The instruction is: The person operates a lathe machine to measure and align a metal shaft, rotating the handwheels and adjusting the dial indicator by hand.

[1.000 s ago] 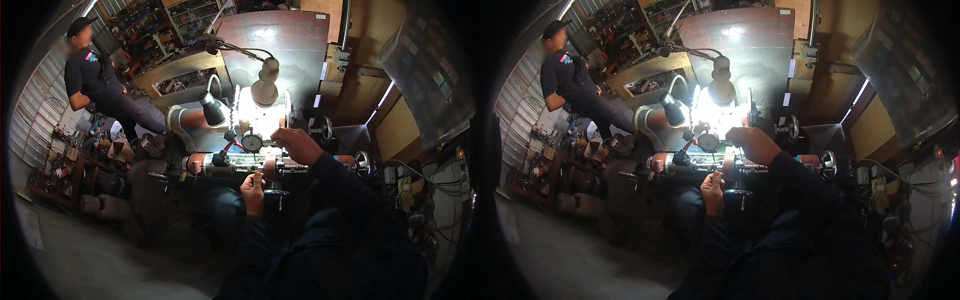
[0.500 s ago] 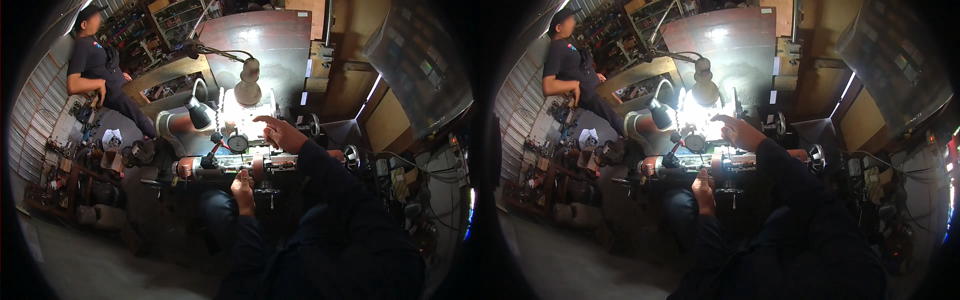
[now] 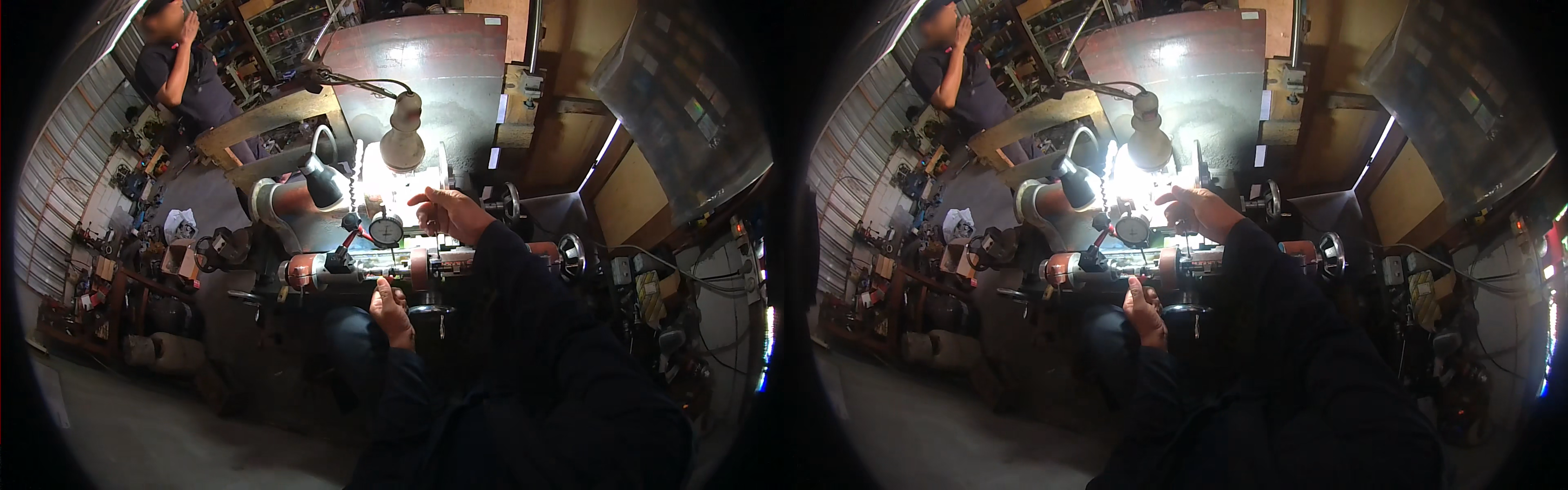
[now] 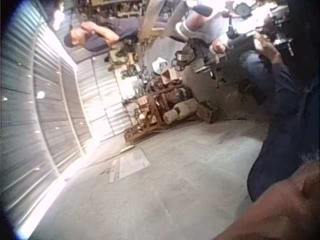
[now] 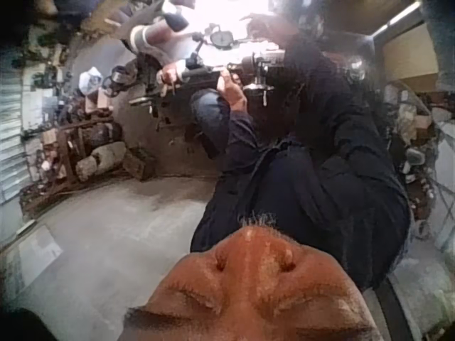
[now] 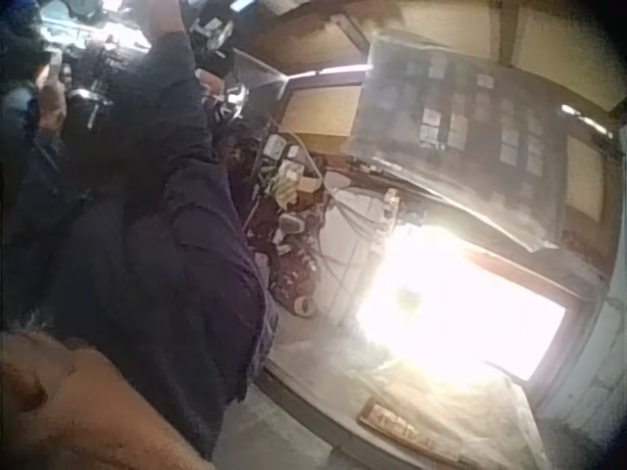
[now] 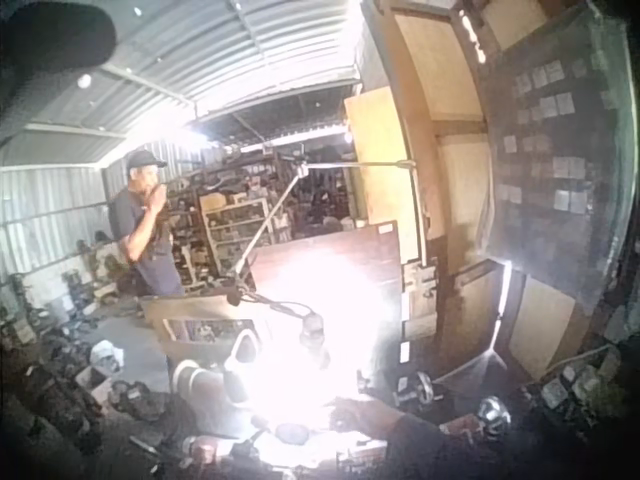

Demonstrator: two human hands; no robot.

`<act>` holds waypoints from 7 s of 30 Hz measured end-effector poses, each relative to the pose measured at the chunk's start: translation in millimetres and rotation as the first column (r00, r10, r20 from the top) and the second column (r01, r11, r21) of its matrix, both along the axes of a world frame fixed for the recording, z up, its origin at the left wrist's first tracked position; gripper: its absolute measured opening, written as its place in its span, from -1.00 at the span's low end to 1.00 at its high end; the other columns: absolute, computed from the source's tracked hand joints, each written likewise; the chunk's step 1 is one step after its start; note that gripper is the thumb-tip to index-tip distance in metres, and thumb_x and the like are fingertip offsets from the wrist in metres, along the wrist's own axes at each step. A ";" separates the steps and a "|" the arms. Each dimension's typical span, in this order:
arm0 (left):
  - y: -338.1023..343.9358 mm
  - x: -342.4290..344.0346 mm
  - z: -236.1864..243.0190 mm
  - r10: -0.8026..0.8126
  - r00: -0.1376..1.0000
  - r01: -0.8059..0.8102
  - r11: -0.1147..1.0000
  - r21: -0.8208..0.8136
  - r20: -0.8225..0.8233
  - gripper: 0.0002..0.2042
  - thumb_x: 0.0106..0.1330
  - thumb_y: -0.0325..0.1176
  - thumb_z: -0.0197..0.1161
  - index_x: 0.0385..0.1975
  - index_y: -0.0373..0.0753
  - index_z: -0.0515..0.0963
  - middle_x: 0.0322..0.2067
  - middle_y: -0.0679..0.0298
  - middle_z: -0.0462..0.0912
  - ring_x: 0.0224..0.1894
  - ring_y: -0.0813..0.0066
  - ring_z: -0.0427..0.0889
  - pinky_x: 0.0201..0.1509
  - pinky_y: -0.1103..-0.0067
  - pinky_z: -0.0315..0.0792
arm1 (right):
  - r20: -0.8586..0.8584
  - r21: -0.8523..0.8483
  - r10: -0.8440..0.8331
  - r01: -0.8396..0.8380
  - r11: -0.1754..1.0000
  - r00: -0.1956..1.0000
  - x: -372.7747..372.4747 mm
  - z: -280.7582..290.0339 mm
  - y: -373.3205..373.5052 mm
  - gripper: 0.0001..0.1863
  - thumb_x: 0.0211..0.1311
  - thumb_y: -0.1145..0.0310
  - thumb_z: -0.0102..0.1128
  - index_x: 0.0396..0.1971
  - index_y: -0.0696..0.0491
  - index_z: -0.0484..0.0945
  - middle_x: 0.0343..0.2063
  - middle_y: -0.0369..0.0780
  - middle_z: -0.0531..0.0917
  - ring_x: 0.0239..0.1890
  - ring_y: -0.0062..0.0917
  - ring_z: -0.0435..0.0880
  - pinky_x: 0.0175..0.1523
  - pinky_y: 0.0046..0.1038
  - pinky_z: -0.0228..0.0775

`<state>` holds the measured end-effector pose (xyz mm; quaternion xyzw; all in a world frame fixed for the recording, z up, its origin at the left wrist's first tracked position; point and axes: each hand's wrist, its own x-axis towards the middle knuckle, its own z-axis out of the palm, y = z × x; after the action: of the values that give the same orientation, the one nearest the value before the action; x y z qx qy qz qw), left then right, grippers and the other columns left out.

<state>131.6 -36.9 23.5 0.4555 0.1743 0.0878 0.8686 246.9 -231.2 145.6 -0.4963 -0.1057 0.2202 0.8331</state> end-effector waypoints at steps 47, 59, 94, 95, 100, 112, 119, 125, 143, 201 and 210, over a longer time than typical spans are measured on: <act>111.0 -58.5 23.8 0.138 0.980 -0.171 0.214 0.962 0.144 -0.86 0.17 -0.38 0.37 -0.34 -0.25 0.58 -0.38 0.23 0.61 -0.20 0.19 0.50 -0.07 0.29 0.37 | 0.658 -0.603 -0.338 0.739 0.299 0.673 -185.4 -112.0 -273.1 -0.57 0.12 0.57 0.13 0.06 0.19 0.48 -0.05 -0.11 0.63 0.06 -0.38 0.61 0.16 -0.38 0.42; 55.8 -102.6 51.2 0.169 0.984 0.004 -0.318 0.948 0.052 -0.16 -0.03 -0.10 0.48 0.29 -0.27 0.30 0.35 -0.07 0.19 0.30 -0.18 0.26 0.36 0.06 0.14 | 0.612 -0.745 -0.188 0.639 0.190 0.768 -222.0 -115.7 -280.2 -0.84 0.26 0.45 0.18 -0.20 0.15 0.62 -0.38 -0.13 0.69 -0.27 -0.44 0.67 -0.20 -0.37 0.44; -108.6 -101.1 0.0 -0.949 0.272 0.442 -0.024 0.897 -0.160 -0.78 0.31 -0.36 0.14 -0.12 -0.26 0.57 -0.23 -0.03 0.67 -0.16 -0.07 0.66 -0.05 0.21 0.53 | 0.903 -0.419 -0.141 0.905 -0.078 0.406 -121.3 39.6 -203.2 -0.75 0.41 0.29 0.07 0.00 0.02 0.46 -0.38 -0.13 0.59 -0.25 -0.13 0.63 -0.17 -0.20 0.43; -112.6 -100.0 -13.4 -0.950 0.253 0.457 -0.050 0.888 -0.184 -0.78 0.31 -0.36 0.14 -0.12 -0.26 0.57 -0.23 -0.03 0.67 -0.16 -0.07 0.66 -0.05 0.21 0.53 | 0.860 -0.507 -0.073 0.862 -0.020 0.505 -119.3 54.4 -181.3 -0.78 0.41 0.28 0.06 -0.04 0.03 0.47 -0.36 -0.12 0.60 -0.23 -0.13 0.62 -0.16 -0.21 0.44; -103.9 -103.8 -55.6 -0.808 0.343 0.536 -0.250 0.806 -0.479 -0.78 0.30 -0.37 0.07 -0.15 -0.29 0.54 -0.10 -0.08 0.64 0.02 -0.05 0.62 0.05 0.24 0.52 | 0.837 -0.546 0.307 0.732 0.409 0.453 -103.7 52.0 -61.7 -0.94 0.26 0.42 0.19 -0.32 0.08 0.56 -0.38 -0.14 0.60 -0.23 -0.19 0.62 -0.13 -0.29 0.44; -89.3 -101.6 -57.1 -0.721 0.396 0.658 -0.209 0.723 -0.569 -0.73 0.31 -0.33 0.07 -0.06 -0.24 0.54 -0.03 -0.02 0.64 0.07 -0.02 0.60 0.13 0.23 0.48 | 0.825 -0.550 0.439 0.685 0.478 0.356 -72.9 1.9 -6.5 -0.92 0.12 0.49 0.20 -0.42 -0.03 0.60 -0.36 -0.32 0.64 -0.19 -0.42 0.61 0.01 -0.35 0.35; -87.9 -99.0 -49.0 -0.698 0.357 0.670 -0.272 0.691 -0.620 -0.74 0.30 -0.36 0.07 -0.05 -0.24 0.54 0.01 0.01 0.63 0.10 0.03 0.60 0.15 0.26 0.49 | 0.808 -0.569 0.486 0.657 0.495 0.333 -66.5 2.2 -5.8 -0.92 0.10 0.47 0.30 -0.40 0.00 0.60 -0.34 -0.31 0.64 -0.20 -0.38 0.61 0.00 -0.34 0.34; -89.6 -98.5 -47.9 -0.697 0.342 0.667 -0.293 0.686 -0.630 -0.73 0.31 -0.37 0.07 -0.05 -0.25 0.54 0.02 0.02 0.62 0.11 0.04 0.60 0.14 0.26 0.50 | 0.780 -0.556 0.587 0.669 0.493 0.216 -59.9 8.4 -3.0 -0.89 0.00 0.51 0.30 -0.44 0.00 0.59 -0.36 -0.32 0.63 -0.20 -0.41 0.60 -0.02 -0.34 0.37; -95.2 -100.0 -65.2 -0.722 0.385 0.567 -0.306 0.765 -0.575 -0.78 0.31 -0.39 0.04 -0.13 -0.28 0.55 -0.08 -0.04 0.66 0.02 -0.04 0.65 0.06 0.19 0.53 | 0.670 -0.742 0.484 0.539 0.399 0.563 -55.1 5.9 2.1 -0.89 0.15 0.42 0.29 -0.43 0.16 0.62 -0.49 -0.07 0.63 -0.36 -0.17 0.65 -0.23 -0.27 0.47; -117.2 -97.0 -54.4 -0.672 0.214 0.648 -0.446 0.617 -0.709 -0.72 0.40 -0.35 -0.10 -0.12 -0.36 0.51 -0.04 -0.17 0.61 0.09 -0.16 0.56 0.10 0.16 0.47 | 0.846 -0.445 -0.321 0.895 0.016 0.426 -154.9 50.8 -157.9 -0.77 0.13 0.31 0.39 -0.25 0.09 0.64 -0.31 -0.15 0.70 -0.30 -0.31 0.72 -0.19 -0.35 0.52; -125.7 -92.1 -78.1 -0.718 0.243 0.619 -0.404 0.674 -0.653 -0.73 0.36 -0.34 -0.05 -0.17 -0.39 0.52 -0.13 -0.26 0.61 0.00 -0.24 0.59 0.03 0.09 0.46 | 0.573 -0.811 -0.181 0.584 0.015 0.800 -187.8 -69.5 -265.8 -0.80 0.05 0.49 0.31 -0.27 0.18 0.67 -0.34 -0.06 0.71 -0.21 -0.24 0.70 -0.09 -0.32 0.49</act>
<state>39.5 -162.6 -54.6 0.8464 -0.2725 -0.3662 0.2744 59.1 -497.1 76.1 -0.9462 0.0753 -0.0856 0.3029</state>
